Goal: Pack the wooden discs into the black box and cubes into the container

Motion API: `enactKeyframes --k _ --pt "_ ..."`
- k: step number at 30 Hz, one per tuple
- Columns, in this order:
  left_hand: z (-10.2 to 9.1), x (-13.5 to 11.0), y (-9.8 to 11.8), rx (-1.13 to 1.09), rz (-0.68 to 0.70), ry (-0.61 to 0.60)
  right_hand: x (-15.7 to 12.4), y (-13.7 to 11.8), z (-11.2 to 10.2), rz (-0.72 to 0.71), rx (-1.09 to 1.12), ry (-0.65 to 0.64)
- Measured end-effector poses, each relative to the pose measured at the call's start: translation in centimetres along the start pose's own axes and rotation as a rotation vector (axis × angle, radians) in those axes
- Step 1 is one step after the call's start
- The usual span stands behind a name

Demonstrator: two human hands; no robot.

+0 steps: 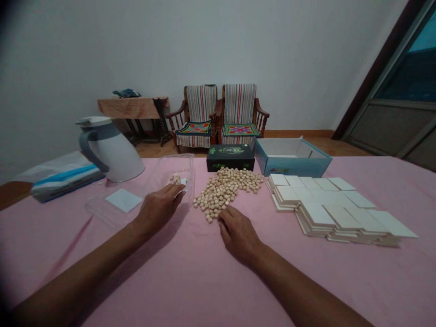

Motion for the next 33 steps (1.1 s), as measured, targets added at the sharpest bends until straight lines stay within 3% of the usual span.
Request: enactKeyframes --k 5,11,13,17,22,25,28,30,33 --pt "-1.0 -0.5 -0.4 -0.06 0.073 0.045 0.0 -0.1 -0.1 0.002 0.01 -0.006" --pt "-2.1 -3.1 0.5 -0.26 0.173 0.255 0.0 -0.1 -0.1 0.001 0.01 0.01" --pt "-1.7 -4.5 1.5 -0.31 0.229 0.19 0.0 -0.3 -0.2 0.005 0.021 0.021" --pt "0.3 -6.4 2.9 -0.339 0.265 -0.084 0.2 -0.5 -0.8 0.039 0.033 0.089" --pt "1.6 -6.4 2.4 -0.499 0.128 -0.188 2.8 1.1 -2.0 0.088 -0.164 0.046" --pt "1.4 -6.2 1.6 -0.59 0.062 -0.131 5.7 2.2 -2.6 0.079 -0.278 -0.025" --pt "0.6 -6.5 1.1 -0.609 0.08 0.029 8.3 2.8 -2.4 0.068 -0.356 -0.137" --pt "0.2 -6.7 0.8 -0.584 0.059 0.116 9.3 3.0 -1.8 0.077 -0.382 -0.226" --pt "0.2 -6.5 0.3 -0.534 -0.023 0.134 9.7 3.3 -0.9 0.093 -0.375 -0.295"
Point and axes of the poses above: each hand's wrist, its own x-axis towards the middle knuckle, its own z-axis out of the palm, y = z × x, the point moved 4 cm from there along x, towards the middle knuckle, and after that the axes turned 8 degrees about -z, right-handed, at the moved point
